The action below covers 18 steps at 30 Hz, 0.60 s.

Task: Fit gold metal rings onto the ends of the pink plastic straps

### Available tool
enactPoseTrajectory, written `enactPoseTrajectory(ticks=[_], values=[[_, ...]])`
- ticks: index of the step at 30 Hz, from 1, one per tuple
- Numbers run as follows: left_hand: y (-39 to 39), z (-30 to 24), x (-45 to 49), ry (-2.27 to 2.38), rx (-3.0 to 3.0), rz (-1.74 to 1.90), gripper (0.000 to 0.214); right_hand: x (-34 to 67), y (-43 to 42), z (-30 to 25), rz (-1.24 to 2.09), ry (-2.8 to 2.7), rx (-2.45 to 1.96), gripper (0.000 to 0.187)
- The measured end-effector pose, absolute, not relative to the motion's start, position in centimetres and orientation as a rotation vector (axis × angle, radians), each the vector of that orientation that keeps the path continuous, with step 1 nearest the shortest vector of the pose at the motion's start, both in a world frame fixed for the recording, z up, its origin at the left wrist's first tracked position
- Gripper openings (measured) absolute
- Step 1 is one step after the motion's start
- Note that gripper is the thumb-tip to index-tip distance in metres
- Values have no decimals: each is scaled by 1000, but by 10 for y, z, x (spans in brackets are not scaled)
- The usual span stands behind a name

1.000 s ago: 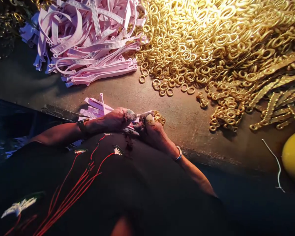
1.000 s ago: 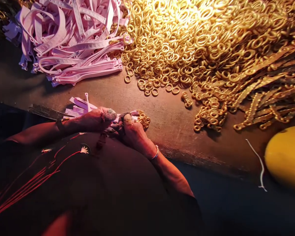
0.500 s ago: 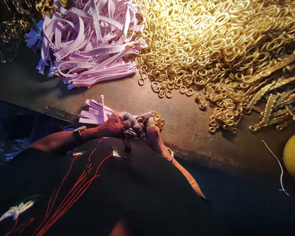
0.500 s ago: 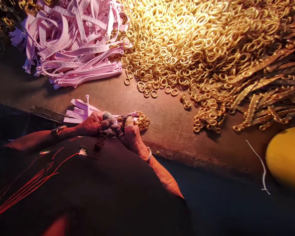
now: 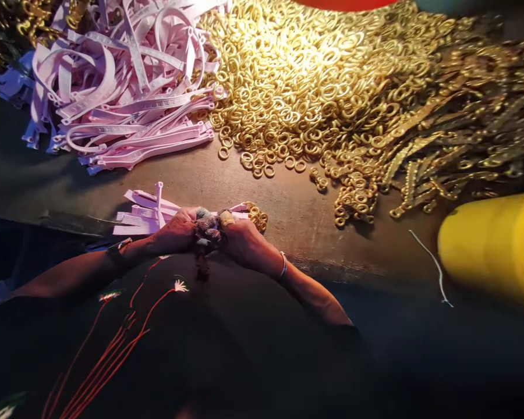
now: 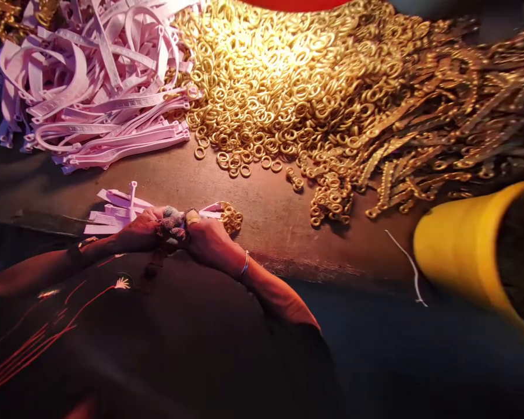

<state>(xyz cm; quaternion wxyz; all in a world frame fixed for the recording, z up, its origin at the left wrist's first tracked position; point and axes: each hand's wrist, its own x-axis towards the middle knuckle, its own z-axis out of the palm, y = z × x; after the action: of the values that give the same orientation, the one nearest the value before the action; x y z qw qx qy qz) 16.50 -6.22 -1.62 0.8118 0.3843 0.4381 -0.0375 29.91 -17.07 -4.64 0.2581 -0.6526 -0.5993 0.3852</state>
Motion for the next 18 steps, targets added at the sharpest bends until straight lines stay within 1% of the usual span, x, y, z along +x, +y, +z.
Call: enactPoseTrajectory(ticks=[2, 5, 9, 13, 16, 18], values=[[-56, -19, 171, 921, 930, -53, 41, 307, -169, -44, 948, -1702, -1890, 23], [-48, -30, 186, 846, 1203, -12, 36, 321, -172, -45, 780, -1718, -2008, 34], [-48, -50, 204, 817, 1383, -18, 35, 344, -183, -61, 631, -1648, -2100, 43], [-52, -66, 207, 855, 1494, 8, 36, 389, -195, -89, 407, -1308, -2199, 45], [-42, -68, 200, 901, 1532, 92, 43, 433, -204, -109, 235, -1003, -2360, 45], [-31, -64, 191, 950, 1603, 161, 40, 458, -209, -121, 194, -861, -2476, 43]])
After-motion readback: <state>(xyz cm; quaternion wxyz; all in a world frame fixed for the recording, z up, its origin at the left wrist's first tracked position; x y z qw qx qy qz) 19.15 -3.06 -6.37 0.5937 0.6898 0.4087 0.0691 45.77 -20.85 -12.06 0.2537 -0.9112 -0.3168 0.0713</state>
